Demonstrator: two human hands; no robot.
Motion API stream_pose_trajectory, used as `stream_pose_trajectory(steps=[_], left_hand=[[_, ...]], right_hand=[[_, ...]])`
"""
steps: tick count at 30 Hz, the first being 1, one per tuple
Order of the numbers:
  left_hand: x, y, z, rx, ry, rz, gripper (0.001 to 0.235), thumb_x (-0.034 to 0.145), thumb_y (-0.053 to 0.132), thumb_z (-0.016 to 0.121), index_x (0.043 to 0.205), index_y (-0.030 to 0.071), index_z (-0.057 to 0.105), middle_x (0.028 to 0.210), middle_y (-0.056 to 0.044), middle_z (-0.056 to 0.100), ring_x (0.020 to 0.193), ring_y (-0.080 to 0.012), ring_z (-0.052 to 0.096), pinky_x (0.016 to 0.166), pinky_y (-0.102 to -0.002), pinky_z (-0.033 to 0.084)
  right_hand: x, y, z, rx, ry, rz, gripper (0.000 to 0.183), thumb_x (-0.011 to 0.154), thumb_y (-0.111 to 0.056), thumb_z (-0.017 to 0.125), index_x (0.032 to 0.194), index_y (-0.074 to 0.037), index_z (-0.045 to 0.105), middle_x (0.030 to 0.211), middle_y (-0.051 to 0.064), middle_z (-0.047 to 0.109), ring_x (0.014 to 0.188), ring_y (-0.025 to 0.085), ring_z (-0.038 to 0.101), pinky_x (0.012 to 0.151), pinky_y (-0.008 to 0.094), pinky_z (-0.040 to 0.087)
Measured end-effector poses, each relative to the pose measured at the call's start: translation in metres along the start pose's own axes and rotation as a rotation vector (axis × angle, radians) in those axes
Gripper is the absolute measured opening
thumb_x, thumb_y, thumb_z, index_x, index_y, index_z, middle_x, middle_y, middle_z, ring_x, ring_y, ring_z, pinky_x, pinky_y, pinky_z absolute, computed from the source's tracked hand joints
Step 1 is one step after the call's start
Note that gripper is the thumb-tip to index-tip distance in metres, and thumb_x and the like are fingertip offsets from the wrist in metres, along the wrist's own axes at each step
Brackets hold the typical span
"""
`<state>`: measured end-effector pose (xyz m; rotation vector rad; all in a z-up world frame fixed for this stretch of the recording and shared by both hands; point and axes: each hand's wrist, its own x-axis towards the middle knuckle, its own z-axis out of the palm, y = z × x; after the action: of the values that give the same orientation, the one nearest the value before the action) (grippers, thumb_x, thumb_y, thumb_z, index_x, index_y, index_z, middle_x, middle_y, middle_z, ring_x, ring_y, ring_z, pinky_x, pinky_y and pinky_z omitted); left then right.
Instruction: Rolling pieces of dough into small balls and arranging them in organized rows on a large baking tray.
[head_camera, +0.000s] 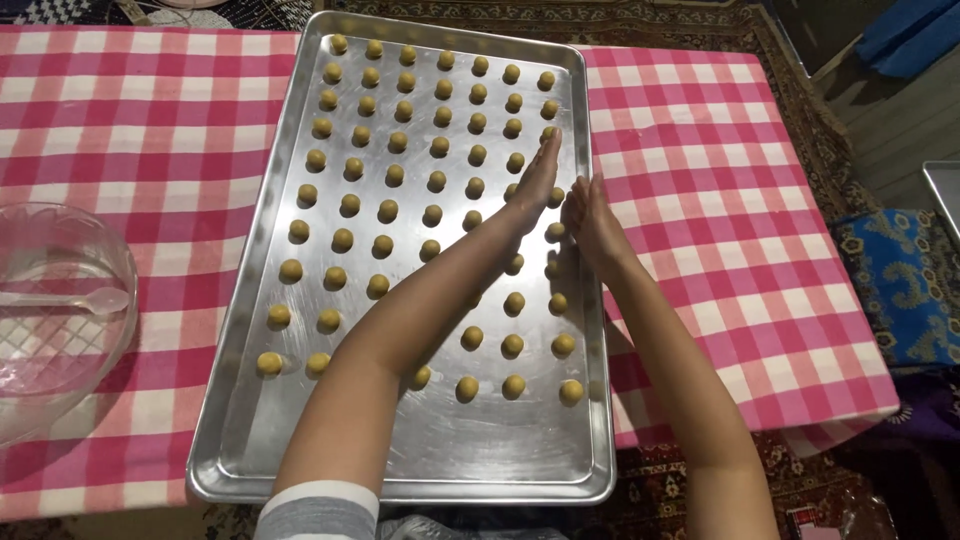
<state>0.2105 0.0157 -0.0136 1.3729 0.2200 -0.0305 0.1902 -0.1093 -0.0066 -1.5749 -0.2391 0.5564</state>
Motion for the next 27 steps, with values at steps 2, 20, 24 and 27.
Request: stream_pose_trajectory(steps=[2, 20, 24, 27], left_hand=[[0.011, -0.015, 0.000, 0.001, 0.022, 0.049, 0.097, 0.095, 0.078, 0.028, 0.162, 0.009, 0.019, 0.169, -0.017, 0.013, 0.156, -0.0346, 0.014, 0.128, -0.053, 0.001], [-0.100, 0.005, -0.005, 0.060, -0.029, -0.034, 0.101, 0.092, 0.078, 0.025, 0.163, 0.008, 0.015, 0.169, -0.023, 0.004, 0.153, -0.0492, -0.004, 0.122, -0.064, -0.003], [-0.136, 0.004, 0.003, -0.003, -0.095, -0.084, 0.091, 0.095, 0.075, 0.016, 0.163, 0.013, 0.014, 0.151, -0.022, 0.032, 0.150, -0.0422, 0.023, 0.121, -0.064, 0.010], [-0.166, -0.001, 0.005, 0.023, -0.168, -0.104, 0.096, 0.096, 0.072, 0.018, 0.161, 0.003, 0.006, 0.169, -0.025, -0.003, 0.154, -0.0432, -0.010, 0.124, -0.058, -0.002]], right_hand=[[-0.003, -0.001, 0.008, 0.032, 0.013, 0.000, 0.098, 0.098, -0.073, 0.009, 0.160, 0.003, -0.006, 0.165, 0.030, -0.014, 0.153, 0.047, -0.009, 0.123, 0.059, -0.005], [-0.022, 0.007, 0.013, 0.057, 0.017, -0.100, 0.094, 0.099, -0.072, 0.013, 0.163, -0.005, -0.004, 0.168, 0.021, -0.016, 0.153, 0.042, -0.014, 0.125, 0.057, -0.010], [-0.063, 0.000, 0.009, 0.036, -0.022, -0.096, 0.096, 0.094, -0.077, 0.012, 0.163, -0.012, -0.003, 0.169, 0.017, -0.014, 0.154, 0.037, -0.013, 0.124, 0.053, -0.010], [-0.100, -0.009, 0.021, -0.048, -0.070, -0.045, 0.095, 0.094, -0.076, 0.008, 0.163, -0.011, -0.004, 0.168, 0.019, -0.014, 0.152, 0.042, -0.014, 0.121, 0.060, -0.007]])
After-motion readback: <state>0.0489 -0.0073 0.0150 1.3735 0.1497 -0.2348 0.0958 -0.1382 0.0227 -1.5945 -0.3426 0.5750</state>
